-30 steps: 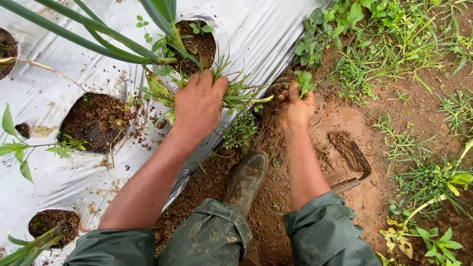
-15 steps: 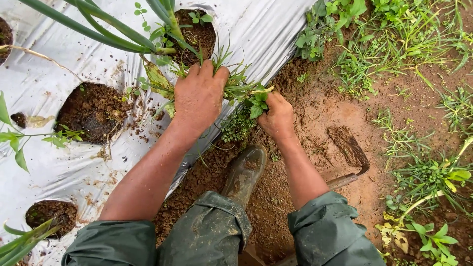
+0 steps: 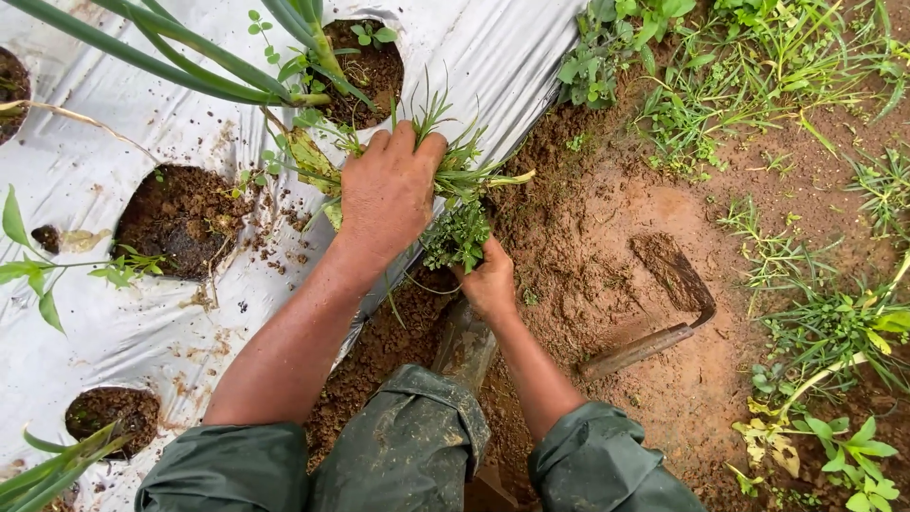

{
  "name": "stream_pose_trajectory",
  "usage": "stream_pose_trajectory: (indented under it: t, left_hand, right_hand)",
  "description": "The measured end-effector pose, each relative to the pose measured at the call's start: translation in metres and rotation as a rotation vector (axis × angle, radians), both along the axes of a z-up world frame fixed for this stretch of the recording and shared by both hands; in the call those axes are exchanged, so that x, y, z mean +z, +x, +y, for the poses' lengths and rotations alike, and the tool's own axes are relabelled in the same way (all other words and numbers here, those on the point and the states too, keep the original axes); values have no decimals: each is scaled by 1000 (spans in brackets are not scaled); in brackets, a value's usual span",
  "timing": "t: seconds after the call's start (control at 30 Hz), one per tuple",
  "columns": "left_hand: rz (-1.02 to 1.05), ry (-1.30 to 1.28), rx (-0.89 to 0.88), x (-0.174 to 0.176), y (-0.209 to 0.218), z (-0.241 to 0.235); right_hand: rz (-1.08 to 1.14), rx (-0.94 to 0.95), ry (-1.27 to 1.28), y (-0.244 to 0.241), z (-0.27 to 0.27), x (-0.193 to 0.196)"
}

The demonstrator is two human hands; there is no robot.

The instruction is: Clearing weeds and soil from a garden bed using a hand hoe and manual pulling.

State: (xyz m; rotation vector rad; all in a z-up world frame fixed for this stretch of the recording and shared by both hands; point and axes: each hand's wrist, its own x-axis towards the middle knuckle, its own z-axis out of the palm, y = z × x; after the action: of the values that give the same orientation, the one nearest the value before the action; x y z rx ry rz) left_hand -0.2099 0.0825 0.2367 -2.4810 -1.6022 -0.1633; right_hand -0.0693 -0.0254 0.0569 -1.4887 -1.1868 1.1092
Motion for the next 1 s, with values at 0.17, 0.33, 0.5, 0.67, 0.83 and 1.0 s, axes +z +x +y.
stream_pose_trajectory:
  t: [0.17,0.33,0.5,0.67,0.83,1.0]
  left_hand:
    - [-27,-57,7,13,3,-4]
    - [-22,-95,-68,-6,14,-18]
    - [-32,-76,-138,-35,16,-25]
    - [-45,-97,-84,-23,5,-17]
    - [-51,-78,-23,-3,-2,-16]
    - [-75,-93,-20,-14,-9,-16]
  right_hand:
    - [-37,-132,133,-32,-7,-79]
    - [27,-130,130,-18,-5,-103]
    - [-24,-159,89,-13,-15,-164]
    - [186,-185,-71,-14,4,-77]
    - [323,-319,-128,-18,15,-17]
    - [464,-645,-262,-19,20,-27]
